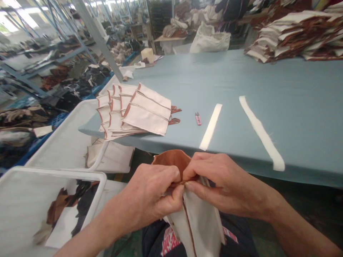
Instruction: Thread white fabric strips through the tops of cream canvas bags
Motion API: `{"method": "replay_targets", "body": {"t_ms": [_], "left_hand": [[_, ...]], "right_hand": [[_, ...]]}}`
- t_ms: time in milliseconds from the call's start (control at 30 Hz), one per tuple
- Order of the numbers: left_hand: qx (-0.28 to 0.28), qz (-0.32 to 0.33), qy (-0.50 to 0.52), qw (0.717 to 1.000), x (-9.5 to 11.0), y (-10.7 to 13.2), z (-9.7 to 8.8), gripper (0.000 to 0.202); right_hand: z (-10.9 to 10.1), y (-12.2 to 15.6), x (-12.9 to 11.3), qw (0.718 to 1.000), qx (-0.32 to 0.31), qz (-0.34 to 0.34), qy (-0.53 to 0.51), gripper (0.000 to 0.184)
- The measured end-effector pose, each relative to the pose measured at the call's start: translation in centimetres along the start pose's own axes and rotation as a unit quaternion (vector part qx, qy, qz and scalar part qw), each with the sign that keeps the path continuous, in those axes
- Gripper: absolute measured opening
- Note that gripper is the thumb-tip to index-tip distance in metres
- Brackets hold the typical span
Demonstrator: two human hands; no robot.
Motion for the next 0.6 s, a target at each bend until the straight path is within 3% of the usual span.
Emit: {"method": "replay_targets", "body": {"t_ms": [133,300,400,467,600], "left_hand": [[0.021,-0.040,0.120,0.992,0.2,0.4,1.1,0.026],[-0.018,-0.094,0.286,0.953,-0.4,1.0,1.4,0.036],[-0.022,-0.098,0.296,0.950,-0.8,1.6,0.9,0.039],[-0.014,-0.087,0.293,0.952,-1.3,2.1,0.6,0.037],[0.049,-0.087,0.280,0.955,-3.7,3.2,0.3,0.042]], "right_hand": [[-0.3,-0.4,0.6,0.999,-0.011,0.024,-0.039,0.011],[0.1,-0.9,0.9,0.998,-0.016,0.045,-0.034,0.021],[0.1,-1.3,1.3,0.997,-0.019,0.066,-0.036,0.022],[-0.3,-1.6,2.2,0.991,-0.025,0.120,-0.054,0.026],[-1.0,-1.5,3.3,0.969,-0.033,0.207,-0.131,0.030]]}}
Point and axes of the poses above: each hand's wrist, its own y-axis away from the middle knuckle, its own z-axis out of the palm, x = y × z, the point moved 2 cm from there along -y, towards the middle knuckle, and after that the axes turned 12 degrees about -y, right-handed, at the moved point
